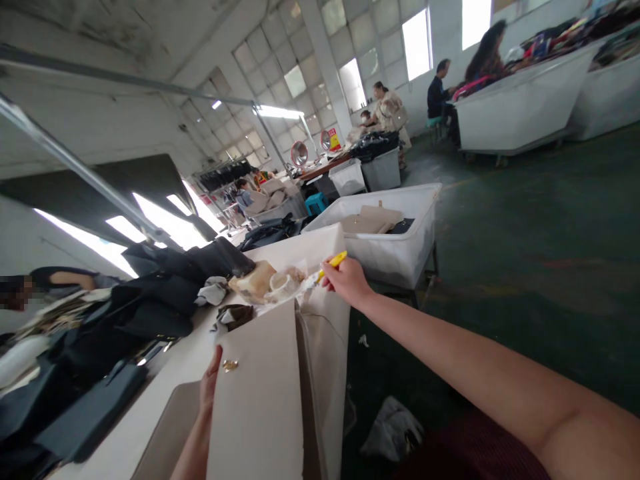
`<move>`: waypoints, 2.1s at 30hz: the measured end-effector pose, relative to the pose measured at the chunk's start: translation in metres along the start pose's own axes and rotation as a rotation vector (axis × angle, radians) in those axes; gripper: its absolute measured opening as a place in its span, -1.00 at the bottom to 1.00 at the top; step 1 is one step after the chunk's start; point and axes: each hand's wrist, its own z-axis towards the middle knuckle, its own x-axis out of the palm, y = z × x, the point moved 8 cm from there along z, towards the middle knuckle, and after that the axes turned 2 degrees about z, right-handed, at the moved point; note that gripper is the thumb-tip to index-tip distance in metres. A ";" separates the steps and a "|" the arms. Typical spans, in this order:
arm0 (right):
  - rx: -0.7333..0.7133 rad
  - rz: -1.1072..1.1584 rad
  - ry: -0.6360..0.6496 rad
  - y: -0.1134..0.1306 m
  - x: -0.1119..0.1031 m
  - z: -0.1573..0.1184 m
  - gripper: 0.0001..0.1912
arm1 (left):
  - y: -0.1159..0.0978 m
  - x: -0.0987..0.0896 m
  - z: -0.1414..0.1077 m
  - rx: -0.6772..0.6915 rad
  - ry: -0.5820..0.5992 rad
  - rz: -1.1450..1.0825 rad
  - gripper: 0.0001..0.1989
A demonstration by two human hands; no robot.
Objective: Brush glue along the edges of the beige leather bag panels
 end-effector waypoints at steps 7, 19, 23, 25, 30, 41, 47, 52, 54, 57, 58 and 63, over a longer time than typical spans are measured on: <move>0.031 -0.127 0.019 0.009 0.082 0.100 -0.82 | -0.004 0.002 -0.011 0.124 -0.411 0.083 -0.46; 0.109 -0.283 0.101 -0.021 0.128 0.111 -0.82 | -0.012 0.004 -0.018 0.235 -0.594 0.118 -0.49; 0.140 -0.207 0.070 -0.017 0.110 0.096 -0.84 | -0.003 0.009 -0.015 0.138 -0.499 0.073 -0.44; 0.139 -0.184 0.057 -0.017 0.101 0.089 -0.86 | 0.001 0.010 -0.013 0.089 -0.445 0.047 -0.42; 0.132 -0.145 0.012 -0.016 0.076 0.073 -0.85 | 0.003 0.018 -0.011 0.066 -0.363 -0.019 -0.47; 0.223 0.090 0.029 -0.026 0.001 -0.040 -0.88 | 0.002 0.015 -0.018 0.070 -0.498 0.139 -0.38; 0.233 0.018 0.202 -0.026 0.013 -0.080 -0.84 | -0.001 0.009 -0.018 0.113 -0.474 0.140 -0.39; 0.241 -0.012 0.311 -0.029 0.022 -0.102 -0.84 | -0.002 0.011 -0.022 0.128 -0.541 0.177 -0.42; 0.252 -0.005 0.330 -0.030 0.020 -0.115 -0.83 | -0.001 0.013 -0.021 0.107 -0.531 0.205 -0.40; 0.266 -0.007 0.346 -0.030 0.016 -0.132 -0.82 | -0.002 0.012 -0.018 0.114 -0.484 0.238 -0.38; 0.263 -0.009 0.351 -0.029 0.016 -0.135 -0.82 | -0.003 0.010 -0.017 0.123 -0.472 0.245 -0.37; 0.234 -0.037 0.265 -0.031 0.016 -0.114 -0.81 | -0.002 0.007 -0.015 0.122 -0.434 0.266 -0.35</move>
